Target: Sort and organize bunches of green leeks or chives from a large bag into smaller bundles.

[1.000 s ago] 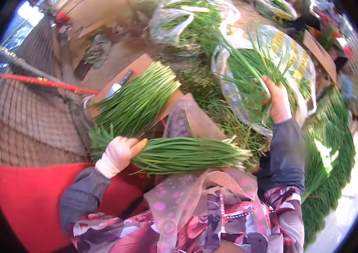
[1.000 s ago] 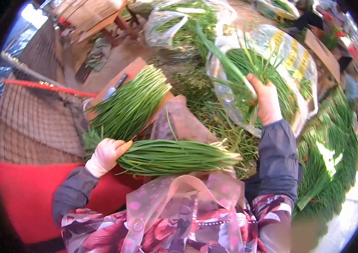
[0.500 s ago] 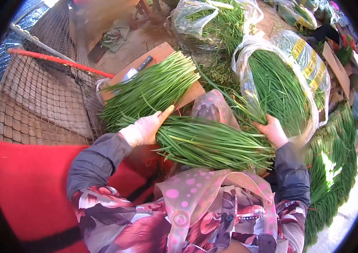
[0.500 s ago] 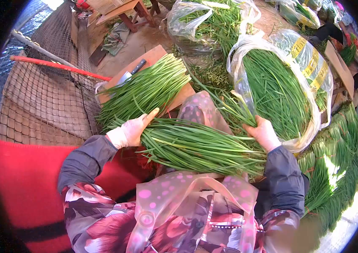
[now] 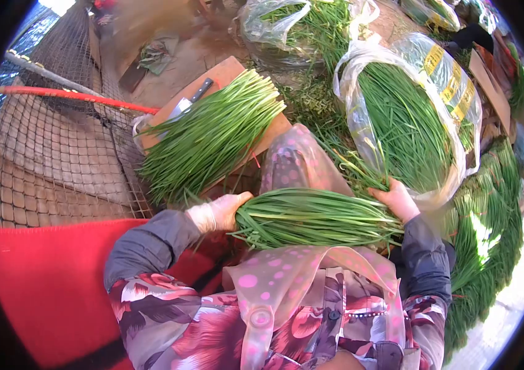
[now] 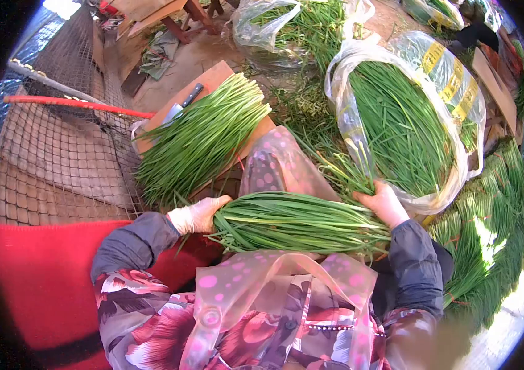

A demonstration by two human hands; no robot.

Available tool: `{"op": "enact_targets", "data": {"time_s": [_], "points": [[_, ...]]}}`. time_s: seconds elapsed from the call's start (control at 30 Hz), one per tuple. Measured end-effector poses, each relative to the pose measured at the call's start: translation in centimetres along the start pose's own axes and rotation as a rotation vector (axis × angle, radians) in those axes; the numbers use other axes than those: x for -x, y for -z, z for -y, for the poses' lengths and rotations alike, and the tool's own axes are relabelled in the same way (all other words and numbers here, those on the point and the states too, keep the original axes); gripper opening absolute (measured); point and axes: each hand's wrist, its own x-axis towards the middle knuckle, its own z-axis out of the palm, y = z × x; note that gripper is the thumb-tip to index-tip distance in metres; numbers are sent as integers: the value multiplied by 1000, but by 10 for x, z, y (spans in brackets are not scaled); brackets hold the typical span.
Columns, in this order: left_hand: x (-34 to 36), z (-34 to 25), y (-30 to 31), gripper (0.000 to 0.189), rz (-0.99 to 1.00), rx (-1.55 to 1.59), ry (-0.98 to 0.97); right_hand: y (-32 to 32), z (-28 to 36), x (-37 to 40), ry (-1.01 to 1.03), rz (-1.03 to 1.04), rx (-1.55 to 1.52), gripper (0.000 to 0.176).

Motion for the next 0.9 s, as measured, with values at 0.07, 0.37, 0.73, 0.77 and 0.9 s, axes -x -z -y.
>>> {"op": "enact_targets", "data": {"time_s": [0.07, 0.37, 0.73, 0.77, 0.9], "points": [[8, 7, -18, 43, -126, 67, -109, -3, 9, -1, 40, -33, 42, 39], [88, 28, -29, 40, -54, 1200, 95, 80, 14, -31, -42, -662, -669, 37], [73, 6, -42, 59, -412, 948, 44, -16, -61, -36, -50, -143, 517, 52], [70, 7, -43, 56, -360, 905, -8, 0, -37, -33, -117, -196, 421, 43], [51, 35, -44, 40, -85, 1818, -30, 10, 67, -6, 443, -496, -5, 16]]}}
